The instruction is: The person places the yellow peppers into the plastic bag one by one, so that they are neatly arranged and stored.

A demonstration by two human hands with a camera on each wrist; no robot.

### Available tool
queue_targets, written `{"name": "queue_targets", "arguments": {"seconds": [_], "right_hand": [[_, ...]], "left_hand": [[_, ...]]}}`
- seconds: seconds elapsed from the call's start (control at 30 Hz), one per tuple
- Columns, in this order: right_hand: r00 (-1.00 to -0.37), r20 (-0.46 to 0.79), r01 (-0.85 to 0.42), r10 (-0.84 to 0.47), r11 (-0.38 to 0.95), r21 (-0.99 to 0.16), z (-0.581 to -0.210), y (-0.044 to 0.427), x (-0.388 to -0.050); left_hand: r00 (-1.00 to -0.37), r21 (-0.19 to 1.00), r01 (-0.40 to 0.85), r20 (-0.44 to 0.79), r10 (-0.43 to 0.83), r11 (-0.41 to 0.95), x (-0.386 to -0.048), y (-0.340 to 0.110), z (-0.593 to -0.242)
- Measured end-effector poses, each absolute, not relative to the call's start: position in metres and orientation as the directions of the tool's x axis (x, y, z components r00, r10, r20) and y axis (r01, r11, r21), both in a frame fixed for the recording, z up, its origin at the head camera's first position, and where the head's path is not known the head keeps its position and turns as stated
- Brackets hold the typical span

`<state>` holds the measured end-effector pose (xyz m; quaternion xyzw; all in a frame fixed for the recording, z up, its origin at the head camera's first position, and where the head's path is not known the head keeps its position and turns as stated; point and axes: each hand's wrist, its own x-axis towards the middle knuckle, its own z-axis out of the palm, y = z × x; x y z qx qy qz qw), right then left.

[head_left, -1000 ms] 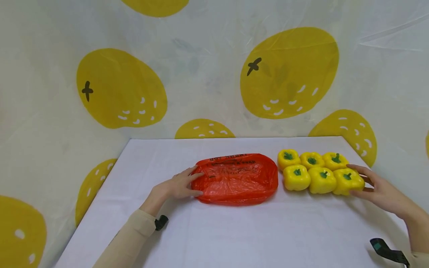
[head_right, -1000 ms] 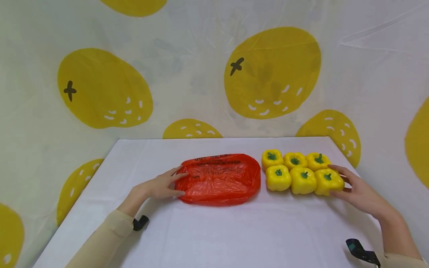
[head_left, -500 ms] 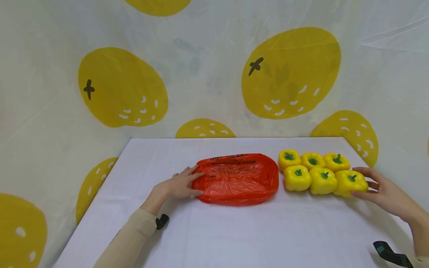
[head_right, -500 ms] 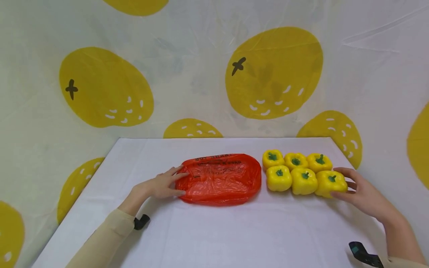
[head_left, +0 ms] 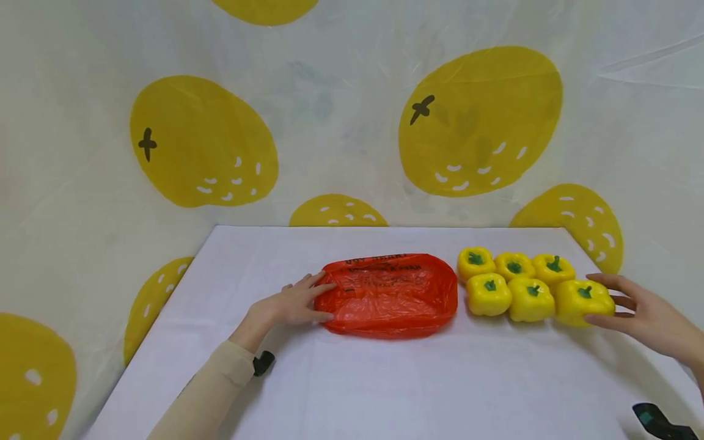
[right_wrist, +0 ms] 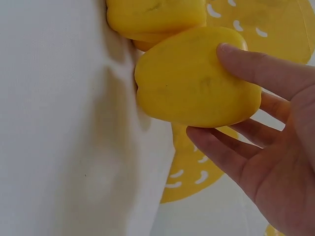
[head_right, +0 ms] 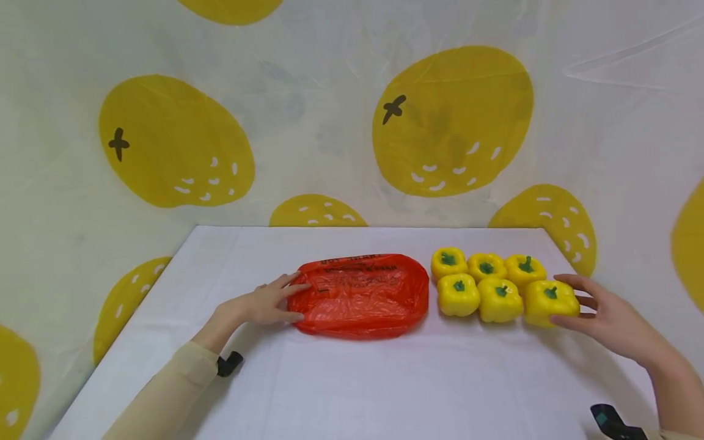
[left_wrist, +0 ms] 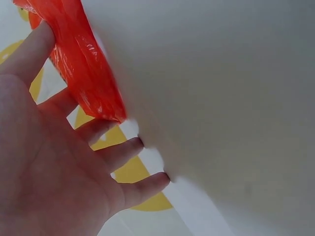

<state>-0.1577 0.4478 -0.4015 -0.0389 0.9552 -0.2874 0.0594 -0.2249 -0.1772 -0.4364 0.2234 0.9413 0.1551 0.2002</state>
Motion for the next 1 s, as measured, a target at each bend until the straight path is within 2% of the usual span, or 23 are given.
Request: {"name": "queue_targets", "arguments": {"seconds": [0.47,0.73,1.0], "right_hand": [[-0.991,-0.083,-0.047,-0.102,0.863,-0.503,-0.382,0.442,-0.162],[-0.995,-0.030,-0.069,-0.093,0.888,-0.455,-0.367,0.436,-0.161],[-0.995,0.042,-0.099,-0.089,0.875,-0.474,-0.358,0.431,-0.161]], "left_hand": [[-0.822,0.381,0.365,-0.297,0.486,0.850,-0.223,-0.179,-0.439],[-0.820,0.373,0.369,-0.301,0.487,0.851,-0.224,-0.177,-0.440],[-0.822,0.374,0.363,-0.304,0.482,0.854,-0.224,-0.175,-0.437]]}}
